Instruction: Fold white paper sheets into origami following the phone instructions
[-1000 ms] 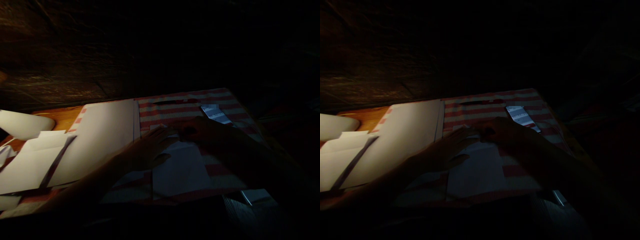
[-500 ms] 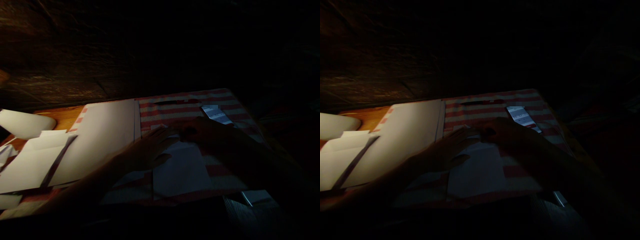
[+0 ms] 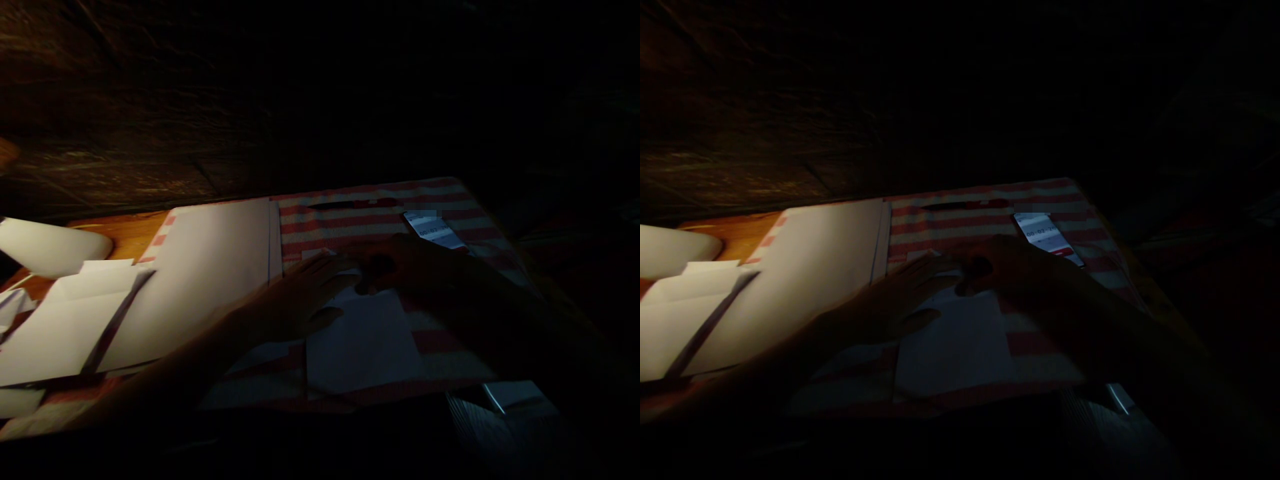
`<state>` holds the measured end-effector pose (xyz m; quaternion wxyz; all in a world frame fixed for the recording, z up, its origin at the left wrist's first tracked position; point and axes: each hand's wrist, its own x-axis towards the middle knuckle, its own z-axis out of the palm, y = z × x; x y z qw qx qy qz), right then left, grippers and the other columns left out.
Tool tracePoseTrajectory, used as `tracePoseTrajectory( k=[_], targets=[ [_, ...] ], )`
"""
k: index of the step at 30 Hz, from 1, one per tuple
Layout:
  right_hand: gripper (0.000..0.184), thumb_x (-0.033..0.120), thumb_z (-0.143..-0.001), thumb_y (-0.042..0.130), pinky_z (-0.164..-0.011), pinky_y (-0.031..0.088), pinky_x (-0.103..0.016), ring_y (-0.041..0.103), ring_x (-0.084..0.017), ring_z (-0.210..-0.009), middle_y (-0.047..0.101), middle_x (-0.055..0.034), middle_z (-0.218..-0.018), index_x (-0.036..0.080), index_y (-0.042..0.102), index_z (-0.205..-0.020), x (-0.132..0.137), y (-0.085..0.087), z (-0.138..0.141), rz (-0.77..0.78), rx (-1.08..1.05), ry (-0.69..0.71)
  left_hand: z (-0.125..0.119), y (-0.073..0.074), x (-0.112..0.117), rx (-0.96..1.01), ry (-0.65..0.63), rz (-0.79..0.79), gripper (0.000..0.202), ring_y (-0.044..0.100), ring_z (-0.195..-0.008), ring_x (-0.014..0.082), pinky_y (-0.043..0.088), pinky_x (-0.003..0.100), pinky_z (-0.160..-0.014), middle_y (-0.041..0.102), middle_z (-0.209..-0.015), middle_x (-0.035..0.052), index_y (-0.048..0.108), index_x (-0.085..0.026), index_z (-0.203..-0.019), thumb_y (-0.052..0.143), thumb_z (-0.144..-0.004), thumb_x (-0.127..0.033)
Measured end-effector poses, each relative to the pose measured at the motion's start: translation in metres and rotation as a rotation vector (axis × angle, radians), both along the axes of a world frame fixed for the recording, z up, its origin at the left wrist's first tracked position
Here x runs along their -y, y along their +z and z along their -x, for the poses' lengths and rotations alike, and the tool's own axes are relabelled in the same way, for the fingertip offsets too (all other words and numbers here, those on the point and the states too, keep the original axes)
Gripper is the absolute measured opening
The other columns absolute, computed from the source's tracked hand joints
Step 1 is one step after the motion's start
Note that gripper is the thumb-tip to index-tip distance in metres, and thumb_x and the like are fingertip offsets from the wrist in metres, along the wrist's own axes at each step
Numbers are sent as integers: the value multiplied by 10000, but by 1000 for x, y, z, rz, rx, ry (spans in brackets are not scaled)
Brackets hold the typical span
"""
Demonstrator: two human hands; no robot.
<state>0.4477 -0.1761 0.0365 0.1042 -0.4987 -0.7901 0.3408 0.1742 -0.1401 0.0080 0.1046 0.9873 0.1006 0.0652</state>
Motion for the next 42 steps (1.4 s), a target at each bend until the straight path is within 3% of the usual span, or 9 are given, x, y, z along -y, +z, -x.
tracePoseTrajectory(
  k=[15,31,35,42],
  targets=[
    [405,599,-758,793,-642,316,-296,571,-147,-678,696,12,-808,220,699,-865,-1,0,1,-11,6,1,0,0,1,3,9,2,623,340,-1533,321,283,560,-1275,369,-1649,132,377,-233,-1535,616,-960,-269],
    [390,554,-761,816,-644,345,-286,593,-144,-698,701,20,-825,216,720,-931,0,1,2,-10,8,1,1,-1,0,18,8,-13,653,330,-1542,319,280,557,-1280,379,-1643,148,353,-218,-1549,619,-954,-261],
    [396,525,-773,811,-641,337,-284,596,-145,-696,708,22,-828,225,732,-1019,0,1,2,-7,2,9,1,-1,0,15,6,-17,645,334,-1538,317,279,550,-1282,368,-1650,145,356,-213,-1547,614,-958,-264],
    [401,555,-774,809,-650,353,-291,609,-159,-728,715,10,-850,222,720,-977,-1,-1,0,-11,19,9,1,-1,1,12,15,-18,645,337,-1536,321,284,555,-1275,368,-1649,146,359,-218,-1544,618,-957,-275]
  ],
)
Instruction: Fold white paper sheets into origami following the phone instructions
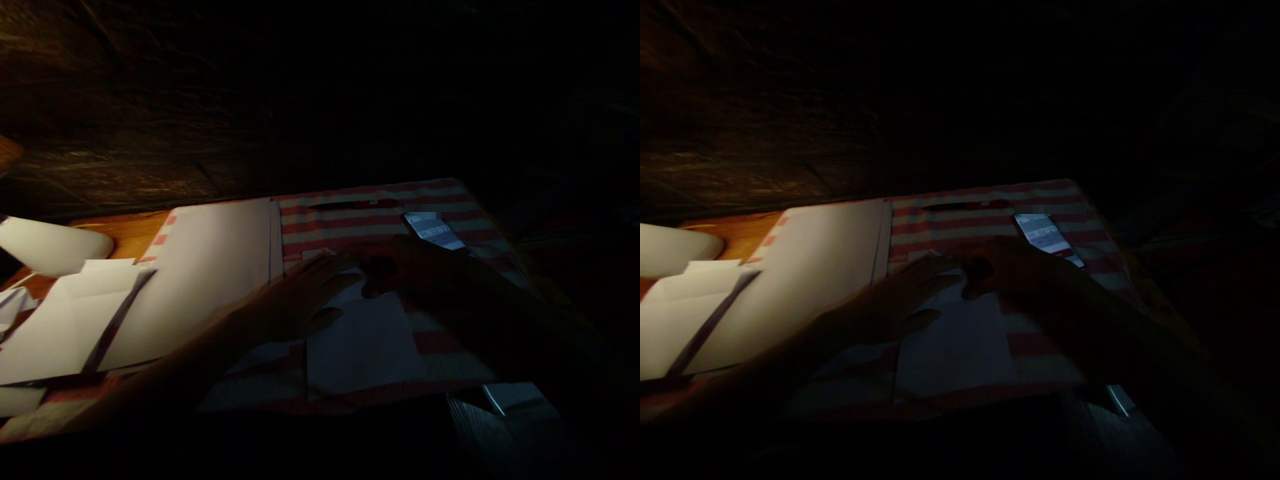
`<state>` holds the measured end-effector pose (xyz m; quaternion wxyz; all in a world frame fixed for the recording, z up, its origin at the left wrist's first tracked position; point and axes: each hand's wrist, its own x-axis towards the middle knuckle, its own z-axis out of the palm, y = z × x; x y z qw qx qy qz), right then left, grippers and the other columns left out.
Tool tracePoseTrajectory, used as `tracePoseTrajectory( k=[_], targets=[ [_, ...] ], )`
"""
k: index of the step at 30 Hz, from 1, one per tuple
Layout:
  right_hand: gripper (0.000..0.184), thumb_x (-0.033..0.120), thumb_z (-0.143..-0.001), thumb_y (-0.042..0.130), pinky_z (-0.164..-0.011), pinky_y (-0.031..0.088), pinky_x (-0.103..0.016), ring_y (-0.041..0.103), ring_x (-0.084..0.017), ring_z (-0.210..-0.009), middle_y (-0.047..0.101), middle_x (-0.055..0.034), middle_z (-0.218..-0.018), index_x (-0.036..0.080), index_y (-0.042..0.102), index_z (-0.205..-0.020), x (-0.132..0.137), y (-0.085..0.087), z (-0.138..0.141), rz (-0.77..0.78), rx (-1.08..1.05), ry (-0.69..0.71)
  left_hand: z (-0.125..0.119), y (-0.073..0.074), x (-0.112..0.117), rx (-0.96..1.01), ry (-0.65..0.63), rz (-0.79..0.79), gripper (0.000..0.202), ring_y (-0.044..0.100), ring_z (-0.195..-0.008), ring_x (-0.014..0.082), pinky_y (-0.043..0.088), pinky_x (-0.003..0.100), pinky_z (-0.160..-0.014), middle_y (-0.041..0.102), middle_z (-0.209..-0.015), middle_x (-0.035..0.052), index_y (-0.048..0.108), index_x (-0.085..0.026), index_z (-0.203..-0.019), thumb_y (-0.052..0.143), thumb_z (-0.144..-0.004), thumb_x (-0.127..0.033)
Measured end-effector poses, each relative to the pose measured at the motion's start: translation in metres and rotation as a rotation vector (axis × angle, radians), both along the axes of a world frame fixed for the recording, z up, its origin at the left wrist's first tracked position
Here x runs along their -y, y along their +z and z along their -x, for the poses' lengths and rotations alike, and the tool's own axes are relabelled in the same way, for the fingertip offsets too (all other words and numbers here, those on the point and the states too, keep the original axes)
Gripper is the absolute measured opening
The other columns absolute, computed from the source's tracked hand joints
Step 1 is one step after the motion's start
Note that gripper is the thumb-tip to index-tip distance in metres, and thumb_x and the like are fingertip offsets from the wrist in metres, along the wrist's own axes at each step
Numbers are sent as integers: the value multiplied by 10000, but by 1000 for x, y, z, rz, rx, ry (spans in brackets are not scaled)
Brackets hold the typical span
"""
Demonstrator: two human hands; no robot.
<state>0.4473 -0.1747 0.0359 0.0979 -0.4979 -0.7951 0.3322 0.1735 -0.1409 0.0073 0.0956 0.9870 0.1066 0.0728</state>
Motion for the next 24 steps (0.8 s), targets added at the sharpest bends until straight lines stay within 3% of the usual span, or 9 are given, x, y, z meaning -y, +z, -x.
tracePoseTrajectory(
  k=[5,17,24],
  targets=[
    [377,553,-770,808,-642,345,-288,592,-147,-697,704,12,-825,212,701,-890,0,-1,0,1,-11,-3,0,0,0,-8,-1,2,636,333,-1537,317,279,553,-1278,372,-1645,137,352,-224,-1546,605,-965,-280],
    [394,564,-743,817,-633,329,-288,576,-151,-678,691,14,-805,227,717,-921,0,1,0,11,-3,-14,0,1,1,15,7,15,645,372,-1513,328,318,561,-1258,409,-1620,146,363,-230,-1543,625,-955,-270],
    [263,445,-938,632,-682,350,-286,614,-165,-768,728,-25,-927,200,720,-976,0,-1,-4,-35,-5,54,0,-1,0,6,-1,33,637,323,-1547,306,270,549,-1287,370,-1653,124,353,-236,-1544,610,-961,-248]
  ],
)
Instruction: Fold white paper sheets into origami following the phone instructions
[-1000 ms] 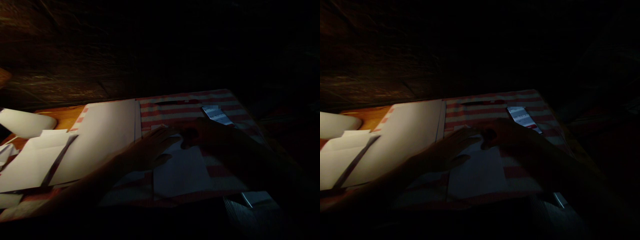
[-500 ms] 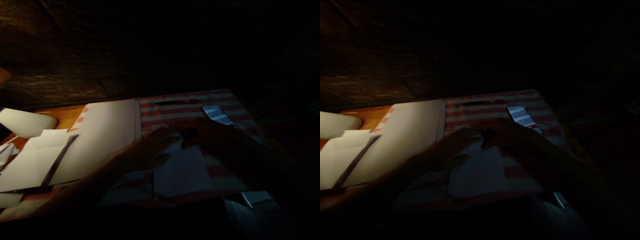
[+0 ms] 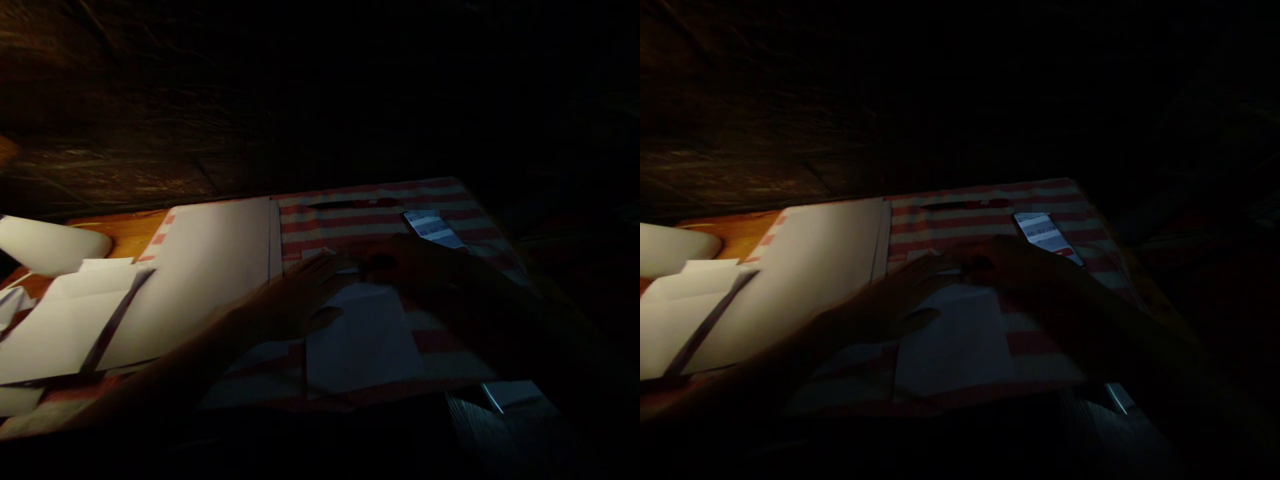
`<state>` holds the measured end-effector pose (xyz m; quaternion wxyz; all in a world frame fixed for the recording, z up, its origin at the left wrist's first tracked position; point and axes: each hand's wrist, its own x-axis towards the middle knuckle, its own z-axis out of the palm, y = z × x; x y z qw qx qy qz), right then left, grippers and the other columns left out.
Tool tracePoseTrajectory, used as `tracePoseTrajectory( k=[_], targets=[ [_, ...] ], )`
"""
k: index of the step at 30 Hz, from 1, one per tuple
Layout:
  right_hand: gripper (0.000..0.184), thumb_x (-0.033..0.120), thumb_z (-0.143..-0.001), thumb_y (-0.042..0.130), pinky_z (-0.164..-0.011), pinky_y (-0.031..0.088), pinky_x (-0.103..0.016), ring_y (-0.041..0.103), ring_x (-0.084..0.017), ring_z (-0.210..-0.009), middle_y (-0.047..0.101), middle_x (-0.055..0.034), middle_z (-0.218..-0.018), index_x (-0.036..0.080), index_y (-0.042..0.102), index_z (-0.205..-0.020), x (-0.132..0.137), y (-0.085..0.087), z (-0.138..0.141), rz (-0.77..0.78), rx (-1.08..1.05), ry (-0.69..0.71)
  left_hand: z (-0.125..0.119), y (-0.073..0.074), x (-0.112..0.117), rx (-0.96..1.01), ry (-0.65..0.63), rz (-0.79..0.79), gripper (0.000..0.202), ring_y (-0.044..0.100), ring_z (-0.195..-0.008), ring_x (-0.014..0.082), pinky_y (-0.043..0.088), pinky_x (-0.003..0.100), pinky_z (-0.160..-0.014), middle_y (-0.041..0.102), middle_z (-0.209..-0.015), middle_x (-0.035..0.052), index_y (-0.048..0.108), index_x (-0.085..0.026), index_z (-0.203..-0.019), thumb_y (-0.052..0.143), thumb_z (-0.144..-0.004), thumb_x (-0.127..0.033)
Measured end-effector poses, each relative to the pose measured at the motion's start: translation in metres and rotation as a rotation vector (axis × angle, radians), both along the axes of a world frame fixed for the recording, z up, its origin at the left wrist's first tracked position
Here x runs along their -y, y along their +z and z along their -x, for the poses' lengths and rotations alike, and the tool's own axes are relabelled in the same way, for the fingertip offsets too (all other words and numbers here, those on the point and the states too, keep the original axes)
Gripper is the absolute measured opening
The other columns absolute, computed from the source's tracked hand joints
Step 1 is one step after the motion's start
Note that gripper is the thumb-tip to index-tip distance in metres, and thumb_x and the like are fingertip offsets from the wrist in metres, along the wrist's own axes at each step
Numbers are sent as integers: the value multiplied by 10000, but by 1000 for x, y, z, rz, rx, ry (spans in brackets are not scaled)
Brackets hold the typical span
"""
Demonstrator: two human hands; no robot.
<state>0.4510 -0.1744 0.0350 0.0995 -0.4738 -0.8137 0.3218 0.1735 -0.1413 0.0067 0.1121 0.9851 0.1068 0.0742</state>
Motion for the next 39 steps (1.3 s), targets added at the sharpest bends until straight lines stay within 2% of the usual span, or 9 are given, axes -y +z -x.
tracePoseTrajectory(
  k=[5,8,10,13,16,19,25,32,39],
  targets=[
    [306,500,-886,701,-680,347,-291,621,-169,-739,734,-15,-878,209,728,-974,0,-1,1,-15,35,-30,1,-1,1,-4,-4,-15,601,320,-1547,317,272,568,-1277,362,-1656,130,369,-239,-1534,594,-977,-265],
    [300,475,-876,715,-697,368,-300,643,-186,-781,747,-24,-934,216,729,-1028,1,0,3,-17,28,-24,1,3,0,45,20,22,646,399,-1496,324,358,559,-1224,423,-1614,127,351,-269,-1535,638,-957,-301],
    [280,433,-882,708,-738,388,-312,659,-211,-870,756,-40,-1050,232,725,-1076,1,1,4,-30,-5,-1,3,6,-4,154,134,34,606,487,-1412,324,436,546,-1151,507,-1532,129,374,-261,-1501,634,-958,-335],
    [243,450,-886,702,-727,388,-321,651,-221,-863,754,-50,-1036,232,723,-991,1,1,3,-27,4,-17,9,8,-17,311,463,-47,378,590,-1222,318,513,526,-1013,612,-1301,134,510,-206,-1324,563,-986,-366],
    [282,498,-887,700,-667,365,-315,622,-198,-767,733,-40,-897,217,690,-876,1,-1,2,-8,32,-37,16,7,-29,218,642,-128,269,612,-1062,323,524,535,-935,621,-1100,121,608,-181,-1099,576,-963,-411],
    [255,441,-863,735,-684,392,-309,634,-198,-810,739,-30,-965,235,682,-1004,2,-3,3,-25,-23,-54,18,3,-33,132,652,-139,205,610,-995,311,527,521,-904,623,-1018,96,629,-198,-974,633,-913,-394],
    [536,289,-923,657,-829,489,-336,631,-201,-969,644,-56,-1236,310,554,-1449,5,-6,9,-141,-161,58,12,-3,-29,227,666,-43,165,635,-937,281,524,490,-868,670,-962,65,609,-201,-961,683,-846,-293],
    [569,344,-948,647,-968,511,-403,632,-232,-1089,546,-66,-1313,370,528,-1503,5,-6,9,-151,-79,76,5,1,-20,431,663,198,140,675,-784,180,545,317,-714,717,-887,17,601,-203,-967,648,-835,-188],
    [770,536,-897,715,-972,501,-445,610,-293,-1130,559,-108,-1352,316,421,-1574,4,-8,10,-168,-44,45,1,2,-15,426,535,163,205,724,-898,198,586,333,-789,754,-975,46,669,-185,-1028,633,-839,-113]
  ],
)
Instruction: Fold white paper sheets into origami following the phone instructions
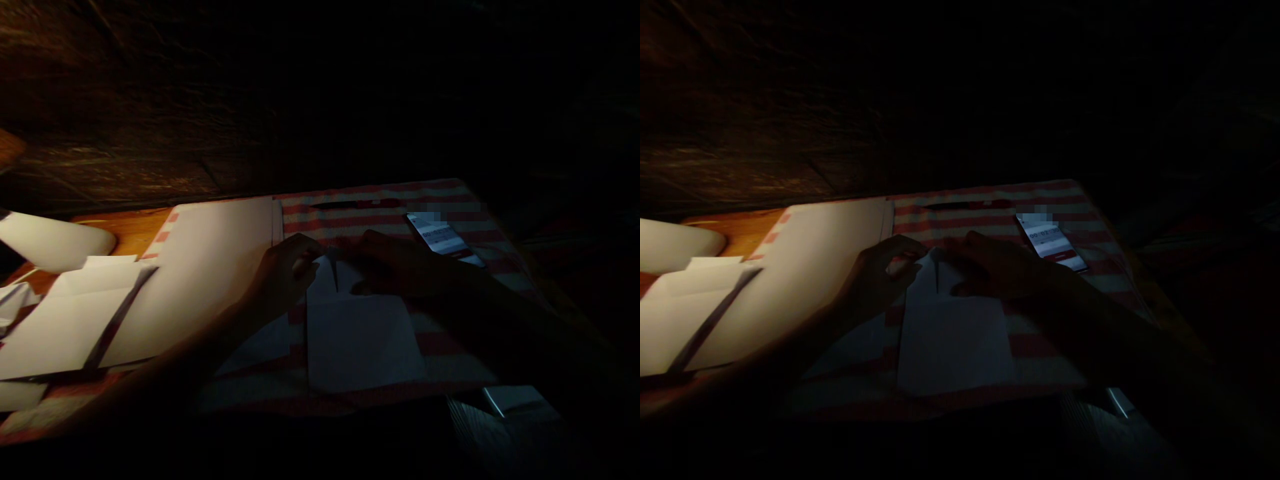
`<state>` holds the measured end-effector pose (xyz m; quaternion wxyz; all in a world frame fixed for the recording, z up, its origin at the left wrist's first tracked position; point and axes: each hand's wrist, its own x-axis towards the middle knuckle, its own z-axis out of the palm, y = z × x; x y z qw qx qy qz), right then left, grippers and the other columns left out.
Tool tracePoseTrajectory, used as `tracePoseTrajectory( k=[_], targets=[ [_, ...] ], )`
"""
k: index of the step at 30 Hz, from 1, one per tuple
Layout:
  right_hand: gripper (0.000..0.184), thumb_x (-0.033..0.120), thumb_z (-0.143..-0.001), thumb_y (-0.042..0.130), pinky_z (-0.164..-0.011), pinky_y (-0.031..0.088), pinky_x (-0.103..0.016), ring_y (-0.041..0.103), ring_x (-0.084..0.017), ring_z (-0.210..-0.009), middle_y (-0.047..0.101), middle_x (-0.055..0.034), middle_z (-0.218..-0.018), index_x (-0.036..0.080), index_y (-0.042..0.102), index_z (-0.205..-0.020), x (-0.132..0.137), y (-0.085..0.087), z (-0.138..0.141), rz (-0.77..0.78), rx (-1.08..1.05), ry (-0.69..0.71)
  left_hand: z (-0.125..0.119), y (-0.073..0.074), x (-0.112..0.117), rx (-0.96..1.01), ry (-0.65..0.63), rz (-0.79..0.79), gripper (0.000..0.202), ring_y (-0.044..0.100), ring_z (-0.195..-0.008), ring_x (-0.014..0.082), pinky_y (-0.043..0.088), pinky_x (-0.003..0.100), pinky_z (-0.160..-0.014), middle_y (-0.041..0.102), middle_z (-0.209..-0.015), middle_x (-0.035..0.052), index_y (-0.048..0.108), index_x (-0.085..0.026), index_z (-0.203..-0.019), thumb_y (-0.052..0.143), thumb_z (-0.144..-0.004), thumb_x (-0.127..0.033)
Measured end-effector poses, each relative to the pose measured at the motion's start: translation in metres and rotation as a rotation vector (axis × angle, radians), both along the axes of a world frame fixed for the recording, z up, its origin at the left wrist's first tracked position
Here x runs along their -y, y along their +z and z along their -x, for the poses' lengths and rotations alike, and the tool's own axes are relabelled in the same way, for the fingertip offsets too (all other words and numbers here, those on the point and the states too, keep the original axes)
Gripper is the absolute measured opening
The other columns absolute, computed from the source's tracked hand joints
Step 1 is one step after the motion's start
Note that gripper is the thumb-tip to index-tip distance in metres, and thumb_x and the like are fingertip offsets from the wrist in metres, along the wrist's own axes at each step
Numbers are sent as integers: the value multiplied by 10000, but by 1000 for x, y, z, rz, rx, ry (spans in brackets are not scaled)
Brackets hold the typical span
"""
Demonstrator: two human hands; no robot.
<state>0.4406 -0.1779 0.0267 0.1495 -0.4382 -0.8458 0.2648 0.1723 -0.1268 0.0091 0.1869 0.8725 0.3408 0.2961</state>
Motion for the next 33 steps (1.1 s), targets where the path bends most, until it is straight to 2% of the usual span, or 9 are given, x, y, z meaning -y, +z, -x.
tracePoseTrajectory(
  k=[4,8,11,16,20,24,28,33],
  targets=[
    [831,473,-896,729,-971,494,-441,604,-298,-1152,567,-127,-1360,259,354,-1606,-1,-3,-1,-13,-23,12,-1,3,2,-5,-109,-71,217,737,-956,183,603,328,-861,765,-1047,54,703,-183,-1036,597,-877,-80],
    [782,429,-889,736,-1006,478,-460,592,-306,-1202,560,-124,-1389,276,394,-1576,-1,-3,-1,-4,-44,15,-1,3,4,-9,-211,-142,162,752,-999,174,612,312,-892,780,-1100,63,718,-180,-1006,580,-947,-116],
    [770,423,-889,735,-1000,480,-456,591,-309,-1206,567,-126,-1385,270,403,-1566,0,-2,-1,-15,-75,11,-1,3,4,-5,-214,-147,164,756,-992,171,616,303,-883,782,-1087,59,712,-179,-1022,588,-941,-109],
    [806,350,-897,720,-919,501,-412,613,-273,-1086,558,-124,-1337,265,346,-1606,1,-3,-1,-1,-84,-5,-2,1,3,-51,-147,-142,240,752,-952,179,613,304,-860,778,-1044,47,706,-171,-1052,635,-859,-48],
    [756,385,-924,693,-933,496,-411,607,-250,-1036,558,-102,-1240,252,373,-1597,-2,-10,-4,-27,-100,21,-2,-1,5,12,-136,-192,211,749,-905,162,608,275,-829,777,-995,39,713,-165,-1022,631,-875,-39],
    [628,368,-960,647,-971,498,-423,611,-254,-1081,572,-86,-1247,308,443,-1551,-4,-14,-7,-34,-160,18,-2,-2,8,59,-216,-285,186,739,-960,151,609,260,-860,766,-1024,60,707,-158,-1031,613,-921,-42],
    [555,301,-965,632,-1013,489,-470,609,-275,-1133,604,-96,-1271,313,504,-1505,-4,-7,-8,-27,-142,21,-3,-3,10,59,-337,-365,225,723,-1017,143,609,259,-903,748,-1037,72,693,-161,-1054,552,-957,-14],
    [513,312,-958,648,-1027,485,-461,606,-279,-1210,624,-79,-1371,328,553,-1462,-4,2,-8,-29,-140,17,-4,-8,10,59,-424,-349,210,713,-1010,145,612,267,-904,726,-1032,69,675,-160,-1065,543,-975,-23]
  ],
)
